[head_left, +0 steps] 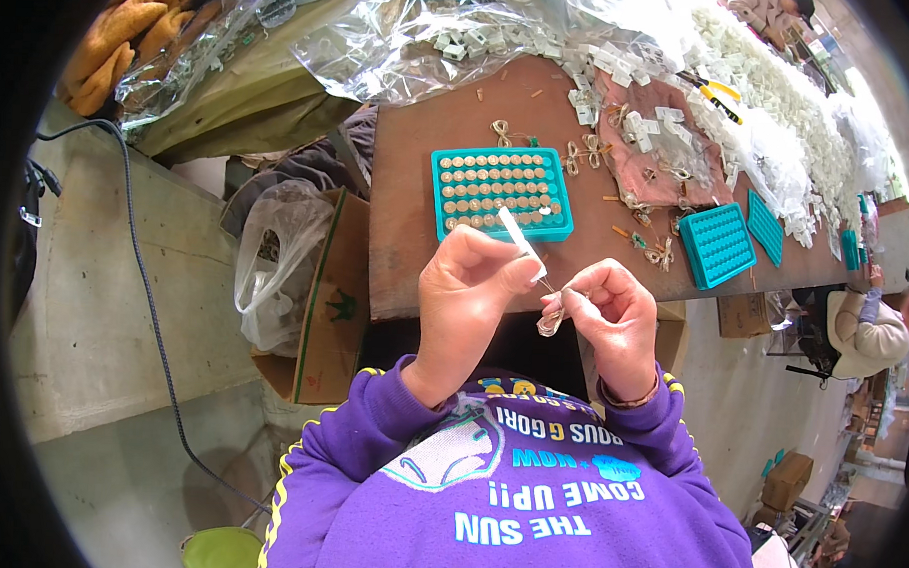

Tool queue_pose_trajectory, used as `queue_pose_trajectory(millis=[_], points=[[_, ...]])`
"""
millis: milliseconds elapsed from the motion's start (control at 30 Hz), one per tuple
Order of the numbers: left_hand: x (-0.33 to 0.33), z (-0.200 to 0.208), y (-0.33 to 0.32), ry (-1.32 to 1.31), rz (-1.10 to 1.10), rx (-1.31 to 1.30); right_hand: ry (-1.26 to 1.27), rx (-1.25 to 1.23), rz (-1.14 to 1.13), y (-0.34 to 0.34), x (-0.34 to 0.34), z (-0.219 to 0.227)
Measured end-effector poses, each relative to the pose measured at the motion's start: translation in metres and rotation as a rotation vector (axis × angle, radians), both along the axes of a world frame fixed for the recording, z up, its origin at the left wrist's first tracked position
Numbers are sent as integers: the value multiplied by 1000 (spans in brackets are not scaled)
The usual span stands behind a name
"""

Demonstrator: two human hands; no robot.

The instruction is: The person assembles small white plastic housings with internal components and wires, then places them into a teal tray. They repeatedly pick up housings, insert components, and arrange them in the tray.

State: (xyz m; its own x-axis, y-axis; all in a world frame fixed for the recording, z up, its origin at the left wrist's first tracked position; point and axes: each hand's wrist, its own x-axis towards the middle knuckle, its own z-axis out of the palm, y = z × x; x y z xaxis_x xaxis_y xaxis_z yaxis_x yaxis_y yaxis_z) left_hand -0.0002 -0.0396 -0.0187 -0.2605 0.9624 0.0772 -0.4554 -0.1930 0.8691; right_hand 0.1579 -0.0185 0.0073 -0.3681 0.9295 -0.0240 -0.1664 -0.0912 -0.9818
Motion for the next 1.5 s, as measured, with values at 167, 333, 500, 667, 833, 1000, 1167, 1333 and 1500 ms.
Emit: queue_pose_trajectory(millis=[167,333,500,667,833,1000,1167,1333,1500], points=[[5,1,-3,85,43,-8,-111,125,22,2,-1,-7],[8,-1,-2,205,121,37,-222,203,4,5,-5,0],[5,-6,-1,382,172,66,-431,375,-36,3,-6,12],[-1,-5,-1,193,43,18,-485,492,-63,10,-5,8],[0,-5,-3,-260,-155,-40,-100,146,22,4,-13,-4],[3,-9,-6,-571,-307,-113,-111,197,-29,1,-19,-13],[3,-9,-4,-589,-238,-64,-145,209,-29,6,-16,-10],[-8,-13,-3,-428,-118,86,-635,653,-291,46,-3,-4],[-1,-29,-1,-382,-123,98,-901,823,-282,74,-9,-24]])
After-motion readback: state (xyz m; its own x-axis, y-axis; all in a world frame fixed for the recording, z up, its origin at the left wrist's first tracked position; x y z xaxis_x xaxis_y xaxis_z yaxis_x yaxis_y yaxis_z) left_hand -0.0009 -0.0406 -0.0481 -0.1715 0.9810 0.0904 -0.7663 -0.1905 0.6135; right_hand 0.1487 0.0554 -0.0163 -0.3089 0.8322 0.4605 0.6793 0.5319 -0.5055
